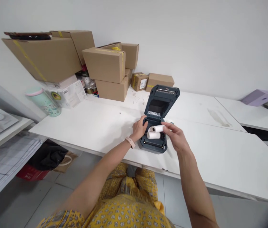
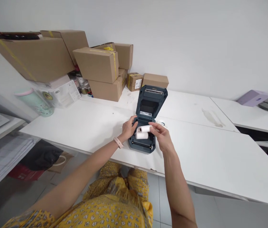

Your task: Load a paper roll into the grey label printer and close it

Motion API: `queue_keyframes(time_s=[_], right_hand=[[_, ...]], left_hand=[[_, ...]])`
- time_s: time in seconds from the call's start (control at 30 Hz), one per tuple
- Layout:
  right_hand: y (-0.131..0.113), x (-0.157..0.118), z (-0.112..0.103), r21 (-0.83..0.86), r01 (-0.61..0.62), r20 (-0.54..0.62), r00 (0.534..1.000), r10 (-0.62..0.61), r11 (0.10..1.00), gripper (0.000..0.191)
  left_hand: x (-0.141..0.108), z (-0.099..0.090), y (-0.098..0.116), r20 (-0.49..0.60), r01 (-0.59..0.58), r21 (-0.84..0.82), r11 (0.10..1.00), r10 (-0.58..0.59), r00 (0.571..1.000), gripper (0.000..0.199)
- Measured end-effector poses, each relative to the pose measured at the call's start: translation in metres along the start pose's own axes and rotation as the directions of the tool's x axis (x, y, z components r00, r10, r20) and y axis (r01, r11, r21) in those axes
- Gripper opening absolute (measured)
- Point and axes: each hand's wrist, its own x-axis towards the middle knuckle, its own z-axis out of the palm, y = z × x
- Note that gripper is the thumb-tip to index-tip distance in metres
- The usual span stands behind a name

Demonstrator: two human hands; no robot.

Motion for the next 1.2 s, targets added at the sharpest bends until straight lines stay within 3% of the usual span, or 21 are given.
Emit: queue_keyframes(time_s=[0.1, 0.27, 0.47, 0.67, 0.73, 0.87, 0.93, 1.03, 1.1, 1.2], right_hand=[[0.019, 0.011, 0.016, 0.041, -0.137, 0.086, 0.987, 0.133, 0.99, 0.044], [0.026, 0.01, 0.027, -0.076, -0.117, 0.079, 0.989, 0.123, 0.99, 0.041], [0.021, 0.011, 0.021, -0.06, -0.141, 0.278, 0.949, 0.153, 0.988, 0.047], [0.023, 0.028, 0.017, -0.183, -0.084, 0.171, 0.979, 0.116, 0.979, 0.044], [0.022, 0.031, 0.013, -0.227, -0.033, 0.259, 0.961, 0.093, 0.973, 0.045], [0.02, 0.034, 0.001, -0.333, 0.086, 0.492, 0.866, 0.095, 0.939, 0.039], [0.019, 0.037, -0.004, -0.486, 0.199, 0.514, 0.853, 0.094, 0.851, 0.035], [0.014, 0.047, -0.004, -0.76, 0.401, 0.51, 0.856, 0.086, 0.511, 0.026], [0.011, 0.055, 0.0, -0.82, 0.465, 0.52, 0.848, 0.097, 0.333, 0.021], [0.012, 0.067, 0.008, -0.826, 0.508, 0.547, 0.828, 0.127, 0.244, 0.017]], left_hand=[[0.0, -0.002, 0.002, 0.008, -0.004, -0.008, 1.0, 0.004, 1.0, 0.034], [-0.001, -0.003, 0.004, 0.024, 0.011, 0.008, 1.0, -0.012, 1.0, 0.03], [0.0, -0.003, 0.003, 0.02, 0.01, 0.014, 1.0, -0.01, 1.0, 0.028], [0.002, -0.003, 0.001, 0.02, 0.007, 0.022, 1.0, -0.008, 1.0, 0.026], [0.003, -0.003, -0.001, 0.027, -0.004, 0.017, 1.0, 0.003, 1.0, 0.027], [0.003, -0.002, 0.0, 0.022, -0.001, 0.015, 1.0, 0.001, 1.0, 0.027], [0.003, -0.002, 0.001, 0.015, 0.006, 0.025, 1.0, -0.006, 1.0, 0.027], [0.002, -0.003, 0.002, 0.018, -0.003, 0.041, 0.999, 0.002, 1.0, 0.027], [0.002, -0.003, 0.002, 0.019, -0.012, 0.049, 0.999, 0.011, 1.0, 0.027], [0.001, -0.002, 0.002, 0.011, -0.014, 0.057, 0.998, 0.013, 1.0, 0.026]])
